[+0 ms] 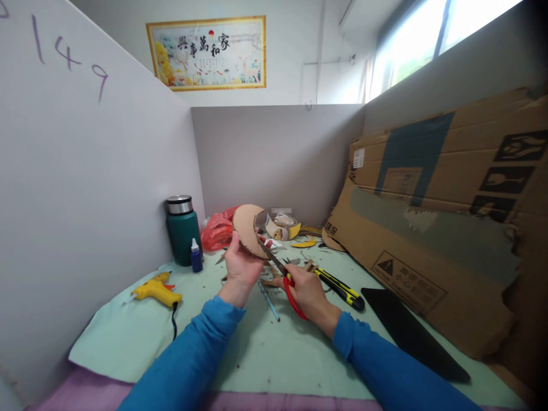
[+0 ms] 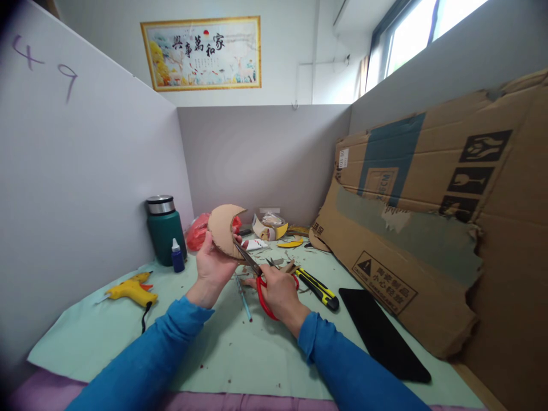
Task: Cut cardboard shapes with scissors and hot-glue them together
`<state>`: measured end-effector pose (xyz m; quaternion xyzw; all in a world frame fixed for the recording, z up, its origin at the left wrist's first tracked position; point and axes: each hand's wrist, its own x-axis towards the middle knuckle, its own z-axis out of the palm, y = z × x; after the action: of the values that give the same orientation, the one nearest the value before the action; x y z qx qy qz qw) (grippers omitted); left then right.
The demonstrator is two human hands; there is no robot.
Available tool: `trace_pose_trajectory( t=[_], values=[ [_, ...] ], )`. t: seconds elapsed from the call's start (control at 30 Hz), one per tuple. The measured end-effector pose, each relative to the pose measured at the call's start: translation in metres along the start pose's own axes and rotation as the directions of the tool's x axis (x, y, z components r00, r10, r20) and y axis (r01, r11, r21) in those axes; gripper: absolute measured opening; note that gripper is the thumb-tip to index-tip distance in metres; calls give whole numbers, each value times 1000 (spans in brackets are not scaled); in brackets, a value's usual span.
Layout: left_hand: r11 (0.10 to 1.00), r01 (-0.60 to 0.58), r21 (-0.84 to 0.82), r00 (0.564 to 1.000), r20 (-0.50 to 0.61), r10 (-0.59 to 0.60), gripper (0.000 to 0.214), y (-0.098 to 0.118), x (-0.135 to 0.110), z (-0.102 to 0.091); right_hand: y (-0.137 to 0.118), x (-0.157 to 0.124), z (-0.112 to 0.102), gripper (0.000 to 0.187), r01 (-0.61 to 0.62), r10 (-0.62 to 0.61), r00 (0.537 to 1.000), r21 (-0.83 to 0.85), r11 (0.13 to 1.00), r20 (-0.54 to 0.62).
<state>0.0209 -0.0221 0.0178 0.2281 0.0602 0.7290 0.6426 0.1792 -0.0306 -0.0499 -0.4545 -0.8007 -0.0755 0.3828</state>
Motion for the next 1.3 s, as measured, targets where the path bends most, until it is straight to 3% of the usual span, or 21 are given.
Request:
trace_pose_trajectory(
  t=[0.2, 0.43, 0.53, 0.7, 0.77, 0.87, 1.0, 1.1, 1.17, 1.23, 1.3],
  values=[
    [1000, 4, 21, 1000, -17, -4, 37, 4, 3, 0, -5, 0, -5, 34, -12, 13, 999, -11, 1000, 48],
    [983, -183, 17, 983, 7, 182, 36, 23, 17, -5, 3, 1, -3, 26, -135, 164, 973, -175, 975, 160],
    [990, -138, 40, 990, 15, 138, 39, 20, 18, -6, 9, 1, 0, 24, -154, 209, 955, -252, 955, 212],
    [969, -8, 247, 999, -33, 17, 34, 11, 15, -5, 12, 0, 1, 28, -71, 128, 968, -252, 965, 217],
    [895, 9, 446, 1000, 0, -10, 27, 6, 14, -6, 12, 1, -1, 24, -40, 89, 976, -238, 970, 199],
    [669, -89, 738, 988, 150, -35, 13, -3, 12, -16, 13, 4, -3, 19, -73, 105, 985, -223, 972, 134],
    [398, -356, 846, 934, 336, 121, 31, -19, 8, -44, 15, 7, -5, 17, -139, 145, 989, -179, 974, 19],
    [182, -418, 890, 908, 418, 38, 39, -25, 6, -54, 17, 7, -5, 19, -150, 147, 989, -119, 982, -33],
    [137, -426, 894, 901, 433, -19, 38, -22, 4, -44, 18, 9, -6, 19, -134, 129, 988, -53, 990, -83],
    [219, -401, 889, 910, 415, -21, 26, -13, -2, -20, 15, 13, -13, 20, -80, 89, 982, 58, 995, -169],
    [314, -447, 837, 888, 457, 47, 21, 5, -16, 14, 8, 18, -31, 23, 5, 55, 954, 200, 980, -294]
  ],
)
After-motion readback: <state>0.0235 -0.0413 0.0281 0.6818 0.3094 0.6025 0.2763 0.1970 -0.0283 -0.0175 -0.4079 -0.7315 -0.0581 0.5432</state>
